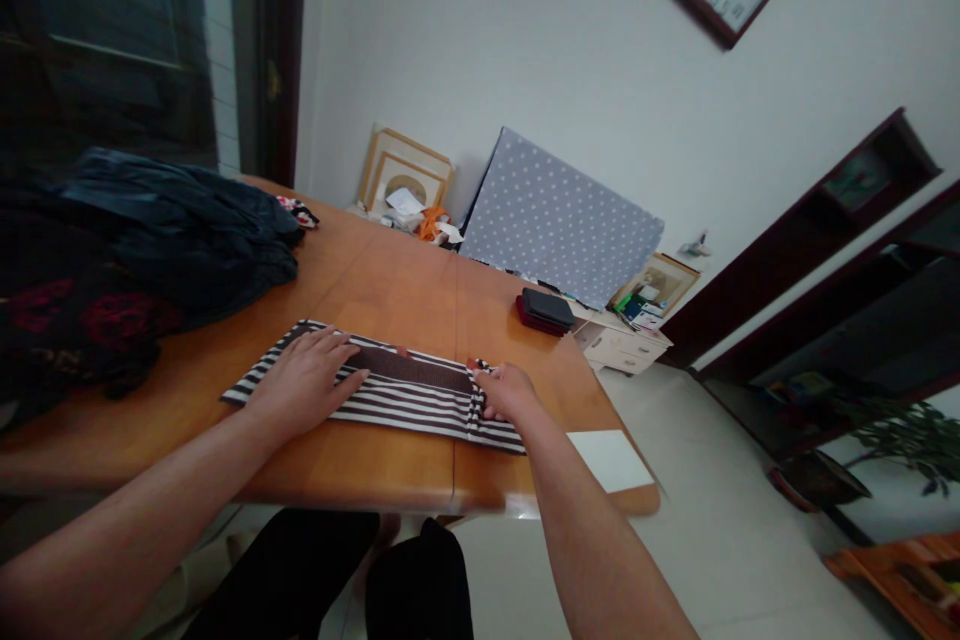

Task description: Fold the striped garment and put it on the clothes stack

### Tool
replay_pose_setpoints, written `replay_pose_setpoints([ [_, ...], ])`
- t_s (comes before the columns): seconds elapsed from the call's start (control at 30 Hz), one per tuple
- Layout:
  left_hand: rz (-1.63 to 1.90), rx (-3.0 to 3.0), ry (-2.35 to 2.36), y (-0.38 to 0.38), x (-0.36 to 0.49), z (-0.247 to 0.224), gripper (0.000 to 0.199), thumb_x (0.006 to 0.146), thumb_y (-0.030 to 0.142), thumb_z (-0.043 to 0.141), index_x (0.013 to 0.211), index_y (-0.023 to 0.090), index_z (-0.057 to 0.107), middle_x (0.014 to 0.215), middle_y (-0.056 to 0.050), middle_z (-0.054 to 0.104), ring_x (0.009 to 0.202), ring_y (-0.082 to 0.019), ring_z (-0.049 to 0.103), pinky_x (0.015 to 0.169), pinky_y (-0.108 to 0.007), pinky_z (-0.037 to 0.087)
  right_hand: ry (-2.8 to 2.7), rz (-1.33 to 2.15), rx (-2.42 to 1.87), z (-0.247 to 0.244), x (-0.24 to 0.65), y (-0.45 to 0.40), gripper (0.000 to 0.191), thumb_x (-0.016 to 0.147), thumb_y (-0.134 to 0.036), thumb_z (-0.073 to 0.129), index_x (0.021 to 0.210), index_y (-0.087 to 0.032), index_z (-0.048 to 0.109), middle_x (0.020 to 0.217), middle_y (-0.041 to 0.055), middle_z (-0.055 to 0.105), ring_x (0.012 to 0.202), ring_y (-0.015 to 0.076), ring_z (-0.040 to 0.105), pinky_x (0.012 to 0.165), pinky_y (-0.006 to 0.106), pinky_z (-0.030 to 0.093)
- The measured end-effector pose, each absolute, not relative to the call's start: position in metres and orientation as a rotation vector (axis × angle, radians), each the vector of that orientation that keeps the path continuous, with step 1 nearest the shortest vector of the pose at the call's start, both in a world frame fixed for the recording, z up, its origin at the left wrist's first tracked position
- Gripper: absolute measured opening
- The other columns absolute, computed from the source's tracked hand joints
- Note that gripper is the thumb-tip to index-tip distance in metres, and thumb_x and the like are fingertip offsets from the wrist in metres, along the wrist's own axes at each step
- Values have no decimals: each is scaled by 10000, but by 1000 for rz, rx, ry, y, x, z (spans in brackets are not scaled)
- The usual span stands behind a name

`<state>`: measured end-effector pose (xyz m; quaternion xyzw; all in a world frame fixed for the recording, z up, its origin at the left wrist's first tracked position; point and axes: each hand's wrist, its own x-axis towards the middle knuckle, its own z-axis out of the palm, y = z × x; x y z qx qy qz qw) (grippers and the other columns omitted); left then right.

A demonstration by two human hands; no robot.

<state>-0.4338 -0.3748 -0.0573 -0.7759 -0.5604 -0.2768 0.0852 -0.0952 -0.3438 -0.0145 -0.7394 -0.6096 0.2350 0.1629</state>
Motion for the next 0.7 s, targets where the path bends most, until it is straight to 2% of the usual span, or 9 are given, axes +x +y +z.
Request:
replay_pose_setpoints([
  [0.1, -846, -2316, -1680, -375, -434, -58, 466, 927, 512, 473, 1161, 168, 684, 1318, -151, 622, 1315, -354, 479, 1120, -501, 322, -1696, 528, -2061, -7, -87, -349, 375, 950, -435, 416, 874, -164, 664, 701, 59, 718, 570, 157, 670, 536, 226, 479],
  [0.23, -858, -2319, -1690, -373, -434, -59, 458, 923, 509, 479, 1165, 177, 681, 1317, -147, 623, 1315, -350, 478, 1123, -499, 319, -1930, 86, -1888, -8, -78, -359, 366, 960, -396, 411, 997, -179, 705, 980, 87, 746, 925, 215, 694, 826, 303, 514],
  [0.3, -840, -2316, -1695, -373, -434, -59, 459, 926, 509, 473, 1169, 177, 678, 1323, -141, 622, 1323, -346, 470, 1127, -497, 317, -2130, -46, -1777, -16, -80, -362, 407, 981, -363, 375, 1164, -183, 690, 1200, 102, 705, 1140, 233, 632, 992, 340, 455],
  [0.4, -815, -2315, -1699, -373, -434, -59, 463, 929, 512, 465, 1170, 177, 676, 1326, -137, 621, 1327, -343, 464, 1130, -497, 314, -2337, -28, -1779, -33, -90, -364, 490, 1012, -360, 315, 1413, -189, 539, 1467, 96, 529, 1403, 240, 420, 1167, 407, 275],
  [0.47, -803, -2320, -1698, -374, -434, -58, 466, 930, 514, 461, 1172, 177, 675, 1328, -139, 620, 1326, -342, 465, 1131, -499, 312, -2385, -1, -1852, -42, -98, -365, 530, 1026, -388, 275, 1496, -201, 431, 1536, 84, 442, 1466, 242, 316, 1201, 459, 187],
  [0.53, -791, -2325, -1698, -374, -433, -58, 471, 931, 516, 457, 1179, 177, 672, 1333, -138, 617, 1328, -342, 462, 1132, -502, 310, -2378, 10, -1909, -47, -104, -366, 550, 1033, -404, 238, 1533, -211, 364, 1565, 78, 395, 1484, 237, 278, 1208, 481, 150],
  [0.63, -784, -2327, -1707, -374, -433, -58, 480, 933, 521, 450, 1189, 179, 668, 1339, -136, 613, 1328, -341, 464, 1136, -498, 305, -2362, 43, -1899, -48, -105, -365, 552, 1030, -407, 238, 1536, -220, 357, 1577, 74, 374, 1488, 237, 267, 1211, 486, 137],
  [0.7, -795, -2329, -1716, -374, -433, -58, 483, 931, 527, 451, 1188, 182, 669, 1339, -135, 614, 1325, -341, 470, 1136, -491, 306, -2335, 111, -1840, -45, -99, -362, 548, 1019, -417, 278, 1509, -212, 409, 1562, 82, 400, 1478, 242, 290, 1209, 476, 161],
])
